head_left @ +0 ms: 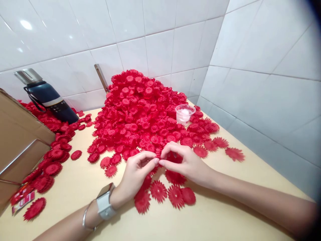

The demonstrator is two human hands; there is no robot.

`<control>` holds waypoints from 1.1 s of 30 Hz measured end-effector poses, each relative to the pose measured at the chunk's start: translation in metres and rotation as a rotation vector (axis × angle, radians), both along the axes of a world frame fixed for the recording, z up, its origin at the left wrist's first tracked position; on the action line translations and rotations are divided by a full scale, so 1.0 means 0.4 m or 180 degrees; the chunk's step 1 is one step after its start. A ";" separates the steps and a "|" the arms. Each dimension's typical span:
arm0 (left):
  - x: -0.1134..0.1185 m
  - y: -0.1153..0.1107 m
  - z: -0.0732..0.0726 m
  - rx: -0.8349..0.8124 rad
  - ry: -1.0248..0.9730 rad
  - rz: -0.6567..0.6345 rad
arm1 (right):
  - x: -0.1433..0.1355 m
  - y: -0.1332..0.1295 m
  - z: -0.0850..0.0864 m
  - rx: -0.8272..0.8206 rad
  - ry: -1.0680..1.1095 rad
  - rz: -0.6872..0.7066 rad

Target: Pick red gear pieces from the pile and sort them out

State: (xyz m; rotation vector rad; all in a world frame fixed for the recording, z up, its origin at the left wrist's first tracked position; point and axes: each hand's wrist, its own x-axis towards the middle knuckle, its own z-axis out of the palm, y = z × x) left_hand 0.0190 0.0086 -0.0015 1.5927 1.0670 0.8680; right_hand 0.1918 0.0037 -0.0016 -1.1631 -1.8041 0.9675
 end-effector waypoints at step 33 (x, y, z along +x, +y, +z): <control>0.001 0.008 0.001 -0.0419 -0.0212 -0.0058 | 0.003 0.004 -0.002 0.0004 0.0432 -0.0138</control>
